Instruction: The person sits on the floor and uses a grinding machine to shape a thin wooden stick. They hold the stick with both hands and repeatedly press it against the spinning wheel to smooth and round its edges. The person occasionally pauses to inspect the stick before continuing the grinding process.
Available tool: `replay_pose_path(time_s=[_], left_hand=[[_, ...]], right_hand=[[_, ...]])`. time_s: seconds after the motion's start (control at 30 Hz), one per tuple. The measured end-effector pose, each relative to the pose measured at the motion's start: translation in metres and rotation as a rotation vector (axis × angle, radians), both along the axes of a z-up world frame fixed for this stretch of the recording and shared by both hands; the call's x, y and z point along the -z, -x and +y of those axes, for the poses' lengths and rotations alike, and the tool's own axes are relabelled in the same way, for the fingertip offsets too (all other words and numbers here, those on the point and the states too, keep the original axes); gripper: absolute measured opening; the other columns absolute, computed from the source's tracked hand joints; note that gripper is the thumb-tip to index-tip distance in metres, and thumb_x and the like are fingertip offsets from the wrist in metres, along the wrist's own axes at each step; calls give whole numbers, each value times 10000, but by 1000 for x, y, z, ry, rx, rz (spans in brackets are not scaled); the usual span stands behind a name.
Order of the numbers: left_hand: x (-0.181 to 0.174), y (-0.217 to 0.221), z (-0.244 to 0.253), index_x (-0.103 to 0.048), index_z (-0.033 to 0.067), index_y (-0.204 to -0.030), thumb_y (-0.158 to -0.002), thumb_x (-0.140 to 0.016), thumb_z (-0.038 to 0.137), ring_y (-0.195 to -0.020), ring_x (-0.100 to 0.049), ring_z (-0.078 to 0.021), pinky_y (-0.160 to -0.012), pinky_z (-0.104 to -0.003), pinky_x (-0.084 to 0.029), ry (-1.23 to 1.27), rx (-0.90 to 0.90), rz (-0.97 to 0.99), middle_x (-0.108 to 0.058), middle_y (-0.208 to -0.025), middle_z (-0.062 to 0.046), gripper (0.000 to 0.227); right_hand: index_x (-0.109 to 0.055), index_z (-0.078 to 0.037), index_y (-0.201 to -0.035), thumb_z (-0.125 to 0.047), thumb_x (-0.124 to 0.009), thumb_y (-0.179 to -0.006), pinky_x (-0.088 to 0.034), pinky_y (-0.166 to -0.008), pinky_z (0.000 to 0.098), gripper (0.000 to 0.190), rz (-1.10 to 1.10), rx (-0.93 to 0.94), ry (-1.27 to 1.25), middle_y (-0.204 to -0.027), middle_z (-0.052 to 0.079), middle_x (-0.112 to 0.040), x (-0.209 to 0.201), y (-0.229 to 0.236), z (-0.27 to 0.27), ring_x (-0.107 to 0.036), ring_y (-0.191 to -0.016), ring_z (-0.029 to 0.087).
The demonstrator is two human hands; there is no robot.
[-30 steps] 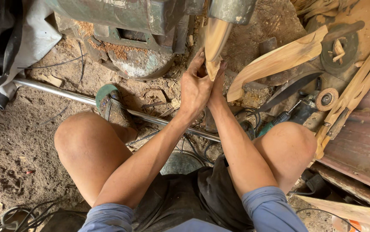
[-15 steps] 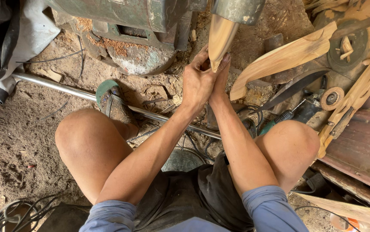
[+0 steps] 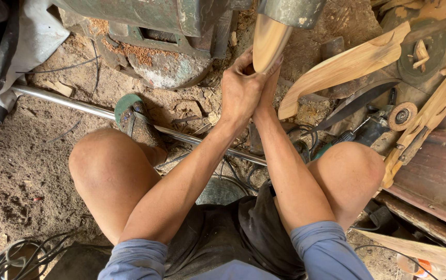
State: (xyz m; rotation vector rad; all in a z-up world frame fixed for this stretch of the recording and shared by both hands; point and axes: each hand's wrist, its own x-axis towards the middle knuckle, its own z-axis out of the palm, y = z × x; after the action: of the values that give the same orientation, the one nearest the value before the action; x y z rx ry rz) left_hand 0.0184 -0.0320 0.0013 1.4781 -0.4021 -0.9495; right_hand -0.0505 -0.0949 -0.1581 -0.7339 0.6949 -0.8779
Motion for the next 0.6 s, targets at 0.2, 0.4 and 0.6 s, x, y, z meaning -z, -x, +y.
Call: replay_pose_path(time_s=[0.2,0.4,0.6], left_hand=[[-5,0,2,-587,-11,-1392,-831,-798,334,-1042,-773,-230,-914,-369,-637,-35,-2,-10,-756,-1164,-185,692],[-7,-1,10,-628,19,-1351,-803,-802,395,-1004,-783,-227,-876,-386,-648,-66,24,-14,-769,-1139,-172,687],[-5,6,16,-684,8,-1268,-803,-801,402,-983,-789,-240,-853,-408,-646,-74,18,-20,-766,-1141,-169,620]], right_hand=[[-431,-126,-1324,-626,-335,-1006,-625,-811,325,600,119,20,87,-1121,33,-529,-12,-2,5,-631,-980,142],[-455,-75,-1252,-613,-352,-1052,-626,-766,346,583,129,46,87,-1083,58,-527,-15,-3,13,-610,-930,148],[-426,-95,-1269,-616,-357,-1030,-624,-777,337,577,98,-22,28,-1133,64,-507,-18,6,18,-614,-965,152]])
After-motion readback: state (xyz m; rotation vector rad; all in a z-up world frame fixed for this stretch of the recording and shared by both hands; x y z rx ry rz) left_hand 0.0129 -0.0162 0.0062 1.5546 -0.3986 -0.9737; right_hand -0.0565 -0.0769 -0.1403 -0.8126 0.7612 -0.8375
